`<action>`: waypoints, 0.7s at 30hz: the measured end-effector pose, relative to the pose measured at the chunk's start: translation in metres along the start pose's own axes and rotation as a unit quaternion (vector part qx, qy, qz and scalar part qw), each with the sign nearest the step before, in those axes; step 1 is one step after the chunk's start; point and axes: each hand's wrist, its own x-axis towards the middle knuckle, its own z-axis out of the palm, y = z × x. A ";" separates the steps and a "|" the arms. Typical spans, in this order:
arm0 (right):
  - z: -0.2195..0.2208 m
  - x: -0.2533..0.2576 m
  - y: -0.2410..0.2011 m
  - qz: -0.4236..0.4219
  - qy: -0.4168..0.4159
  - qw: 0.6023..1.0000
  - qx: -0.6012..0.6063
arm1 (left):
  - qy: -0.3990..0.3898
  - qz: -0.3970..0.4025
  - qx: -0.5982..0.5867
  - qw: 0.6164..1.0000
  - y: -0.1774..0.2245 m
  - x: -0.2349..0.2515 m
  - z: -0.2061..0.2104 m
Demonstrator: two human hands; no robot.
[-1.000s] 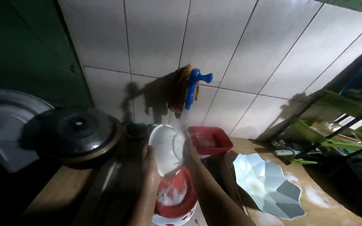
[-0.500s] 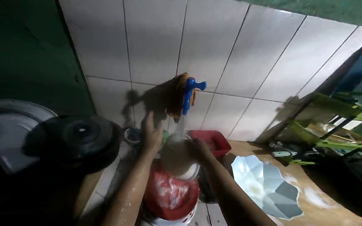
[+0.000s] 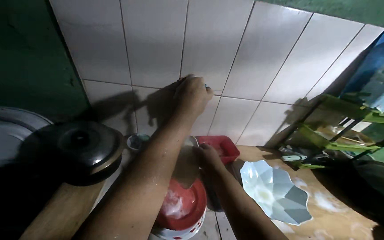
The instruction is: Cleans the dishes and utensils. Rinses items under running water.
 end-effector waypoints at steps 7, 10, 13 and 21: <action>0.008 0.005 -0.009 -0.002 -0.014 0.999 -0.037 | 0.080 0.078 -0.289 0.951 -0.069 -0.025 0.037; 0.016 0.002 -0.017 0.002 -0.007 1.000 -0.004 | -0.021 -0.093 -0.305 0.948 -0.102 -0.063 0.079; 0.026 0.003 -0.014 -0.025 0.024 0.999 -0.029 | -0.020 -0.199 -0.444 0.874 -0.112 -0.075 0.140; 0.023 0.015 -0.010 -0.050 0.094 0.993 -0.049 | 0.077 0.021 -0.143 0.986 -0.109 -0.172 0.192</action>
